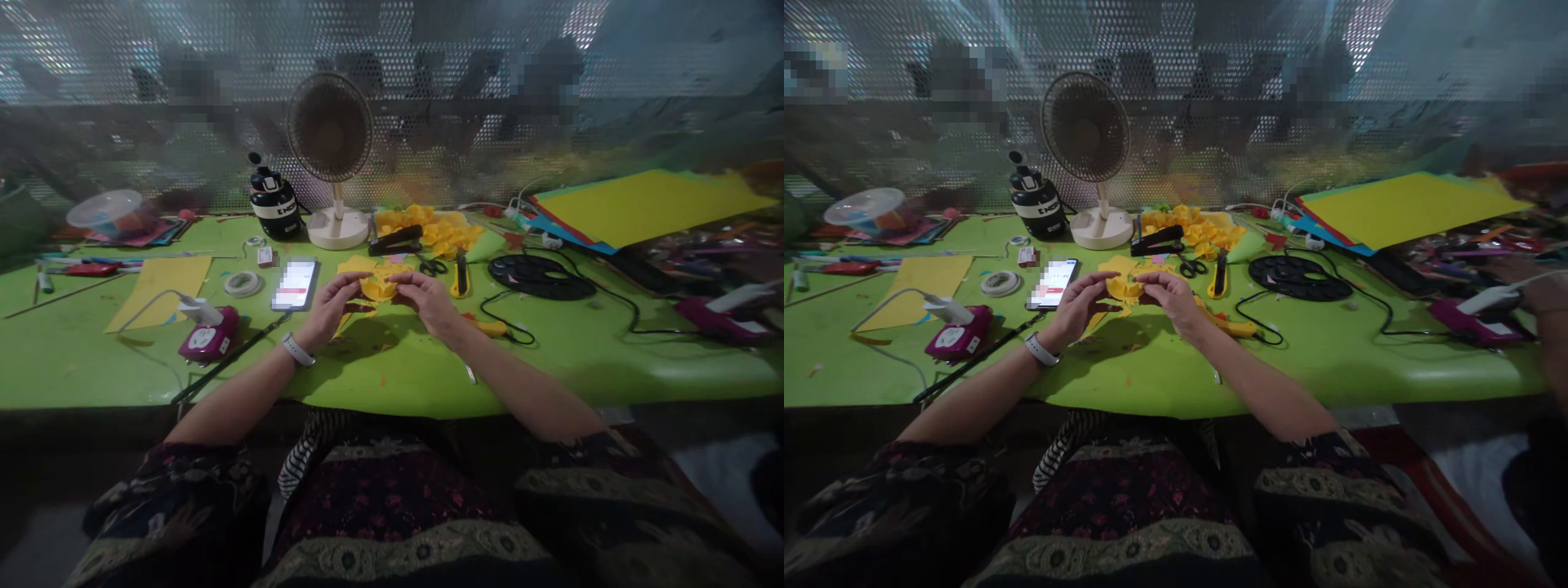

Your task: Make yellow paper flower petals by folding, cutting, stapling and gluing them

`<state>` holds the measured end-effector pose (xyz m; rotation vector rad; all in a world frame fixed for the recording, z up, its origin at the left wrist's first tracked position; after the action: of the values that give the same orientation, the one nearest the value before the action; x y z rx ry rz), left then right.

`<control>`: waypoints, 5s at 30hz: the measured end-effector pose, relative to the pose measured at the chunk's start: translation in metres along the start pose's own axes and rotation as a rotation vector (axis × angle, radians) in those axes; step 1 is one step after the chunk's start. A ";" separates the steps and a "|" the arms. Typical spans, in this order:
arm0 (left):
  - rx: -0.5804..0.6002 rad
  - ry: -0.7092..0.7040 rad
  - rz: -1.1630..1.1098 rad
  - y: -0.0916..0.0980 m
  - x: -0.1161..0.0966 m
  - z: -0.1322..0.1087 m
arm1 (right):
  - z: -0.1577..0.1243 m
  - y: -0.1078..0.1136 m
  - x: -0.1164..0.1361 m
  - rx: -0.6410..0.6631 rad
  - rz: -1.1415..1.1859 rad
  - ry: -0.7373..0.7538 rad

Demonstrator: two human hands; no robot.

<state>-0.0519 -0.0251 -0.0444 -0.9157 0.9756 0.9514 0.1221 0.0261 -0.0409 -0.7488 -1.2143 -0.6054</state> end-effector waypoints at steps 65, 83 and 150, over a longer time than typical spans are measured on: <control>0.012 -0.118 0.659 -0.002 0.002 -0.002 | -0.008 -0.012 0.007 0.198 -0.946 0.256; -0.005 -0.008 0.937 -0.012 -0.001 -0.009 | -0.013 -0.021 0.004 0.183 -1.221 0.230; 0.028 0.042 0.738 -0.009 0.001 -0.004 | -0.015 -0.023 0.018 0.076 -0.972 0.027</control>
<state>-0.0439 -0.0310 -0.0451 -0.5449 1.3968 1.5301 0.1181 -0.0004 -0.0223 -0.0310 -1.5396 -1.3391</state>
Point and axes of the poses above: each hand's wrist, its own z-axis towards the middle knuckle, its own y-axis out of the back of the hand, x = y × z, the point moved 5 cm from there along z, towards the middle knuckle, and after that the axes turned 14 degrees about x, right-handed, at the moved point
